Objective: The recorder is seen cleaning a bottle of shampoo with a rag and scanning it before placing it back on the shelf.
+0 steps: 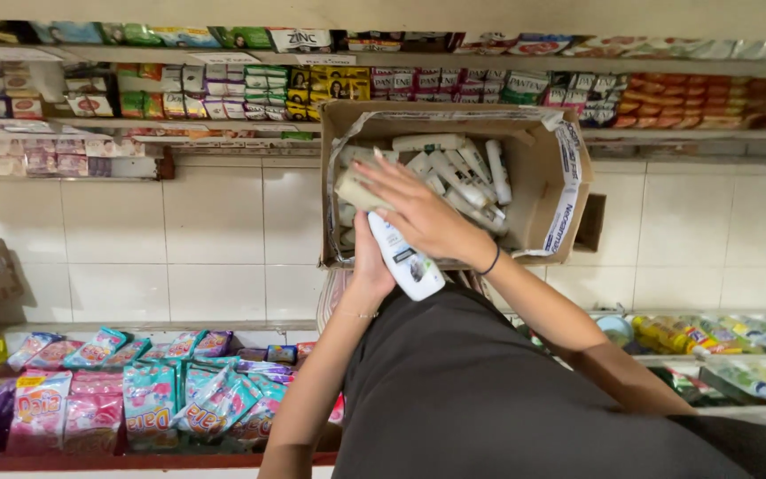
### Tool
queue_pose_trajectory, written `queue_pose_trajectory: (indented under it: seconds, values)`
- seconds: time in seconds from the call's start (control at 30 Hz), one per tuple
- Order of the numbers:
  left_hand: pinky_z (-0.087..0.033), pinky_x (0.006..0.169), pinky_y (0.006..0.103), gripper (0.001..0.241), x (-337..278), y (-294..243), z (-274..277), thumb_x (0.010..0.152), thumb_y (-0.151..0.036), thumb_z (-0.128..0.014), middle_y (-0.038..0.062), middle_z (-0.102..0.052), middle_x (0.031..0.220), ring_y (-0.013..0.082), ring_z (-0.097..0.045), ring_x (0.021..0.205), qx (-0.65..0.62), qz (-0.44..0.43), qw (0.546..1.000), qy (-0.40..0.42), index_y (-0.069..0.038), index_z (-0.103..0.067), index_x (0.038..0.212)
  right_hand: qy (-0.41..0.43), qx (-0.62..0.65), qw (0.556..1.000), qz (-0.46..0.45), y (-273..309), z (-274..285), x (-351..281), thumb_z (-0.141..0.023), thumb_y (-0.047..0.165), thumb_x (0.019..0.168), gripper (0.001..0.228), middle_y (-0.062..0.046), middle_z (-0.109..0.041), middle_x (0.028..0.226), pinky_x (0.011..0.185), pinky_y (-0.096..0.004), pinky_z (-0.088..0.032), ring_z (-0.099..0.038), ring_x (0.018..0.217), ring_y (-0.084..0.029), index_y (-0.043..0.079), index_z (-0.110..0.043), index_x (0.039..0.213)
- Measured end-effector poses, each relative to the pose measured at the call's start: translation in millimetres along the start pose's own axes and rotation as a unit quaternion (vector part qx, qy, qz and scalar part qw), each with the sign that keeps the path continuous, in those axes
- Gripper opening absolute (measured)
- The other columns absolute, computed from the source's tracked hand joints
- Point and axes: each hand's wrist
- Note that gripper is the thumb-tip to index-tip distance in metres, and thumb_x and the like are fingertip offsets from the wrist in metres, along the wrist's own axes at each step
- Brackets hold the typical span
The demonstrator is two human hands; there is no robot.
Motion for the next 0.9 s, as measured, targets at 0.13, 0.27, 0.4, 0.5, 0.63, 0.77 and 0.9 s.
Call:
queue_pose_trajectory:
  seconds: [0.13, 0.27, 0.4, 0.5, 0.63, 0.77, 0.9]
  values:
    - [-0.050, 0.106, 0.0422, 0.072, -14.3, 3.9, 2.6, 0.106, -0.063, -0.022, 0.012, -0.060, 0.140, 0.0256, -0.061, 0.126, -0.051, -0.012, 0.999, 0.003, -0.011, -0.045, 0.151, 0.045, 0.036, 0.998, -0.003, 14.3, 0.1, -5.7, -0.054, 0.011, 0.103, 0.047, -0.012, -0.036, 0.166, 0.130, -0.052, -0.018, -0.021, 0.158, -0.040, 0.000, -0.050, 0.149]
    - [-0.048, 0.108, 0.0423, 0.074, -19.3, 9.1, 8.6, 0.103, -0.064, -0.022, 0.010, -0.058, 0.143, 0.0253, -0.057, 0.130, -0.067, -0.058, 0.996, -0.022, -0.013, -0.044, 0.152, 0.095, 0.058, 0.993, 0.040, 23.1, 7.3, 4.8, -0.053, 0.012, 0.103, 0.047, -0.011, -0.036, 0.166, 0.130, -0.052, -0.018, -0.019, 0.159, -0.040, 0.001, -0.051, 0.148]
    - [-0.044, 0.114, 0.0435, 0.075, -33.1, 16.5, 24.2, 0.103, -0.065, -0.021, 0.013, -0.050, 0.152, 0.0273, -0.050, 0.139, -0.142, -0.144, 0.979, -0.031, -0.013, -0.041, 0.153, 0.173, 0.039, 0.977, 0.121, 25.1, -7.6, 9.7, -0.053, 0.016, 0.104, 0.047, -0.011, -0.040, 0.165, 0.130, -0.056, -0.015, -0.024, 0.157, -0.039, 0.001, -0.052, 0.148]
    - [-0.036, 0.121, 0.0473, 0.079, -45.6, 19.3, 32.5, 0.105, -0.066, -0.024, 0.023, -0.041, 0.158, 0.0345, -0.043, 0.143, -0.189, -0.256, 0.941, 0.116, -0.006, -0.038, 0.155, 0.223, 0.049, 0.954, 0.192, 33.7, -19.3, 10.2, -0.055, 0.016, 0.099, 0.046, -0.010, -0.046, 0.161, 0.129, -0.058, -0.016, -0.031, 0.155, -0.037, 0.005, -0.058, 0.144]
    - [-0.027, 0.127, 0.0482, 0.076, -56.9, 17.8, 47.4, 0.103, -0.064, -0.027, 0.024, -0.035, 0.163, 0.0357, -0.038, 0.151, -0.214, -0.337, 0.916, 0.037, -0.009, -0.034, 0.155, 0.269, 0.096, 0.919, 0.270, 46.1, -29.4, 11.0, -0.056, 0.016, 0.099, 0.045, -0.012, -0.050, 0.157, 0.130, -0.058, -0.018, -0.034, 0.155, -0.037, 0.002, -0.057, 0.141]
    - [-0.024, 0.128, 0.0476, 0.079, -66.4, 17.6, 53.7, 0.105, -0.065, -0.028, 0.029, -0.036, 0.162, 0.0399, -0.033, 0.152, -0.249, -0.377, 0.891, 0.052, -0.005, -0.033, 0.155, 0.315, 0.123, 0.899, 0.277, 48.9, -29.8, 9.9, -0.056, 0.015, 0.100, 0.038, -0.011, -0.057, 0.151, 0.130, -0.058, -0.021, -0.039, 0.153, -0.036, 0.001, -0.061, 0.135]
    - [-0.026, 0.127, 0.0450, 0.080, -82.9, 11.6, 34.6, 0.103, -0.066, -0.027, 0.028, -0.039, 0.160, 0.0386, -0.035, 0.151, -0.267, -0.395, 0.879, 0.021, -0.006, -0.033, 0.156, 0.356, 0.147, 0.884, 0.264, 54.8, -18.7, 12.6, -0.054, 0.016, 0.096, 0.042, -0.012, -0.062, 0.146, 0.128, -0.058, -0.022, -0.044, 0.149, -0.037, -0.001, -0.063, 0.133]
Point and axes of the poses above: each hand's wrist, its own x-axis towards the middle knuckle, its own z-axis out of the back of the hand, y = z × x
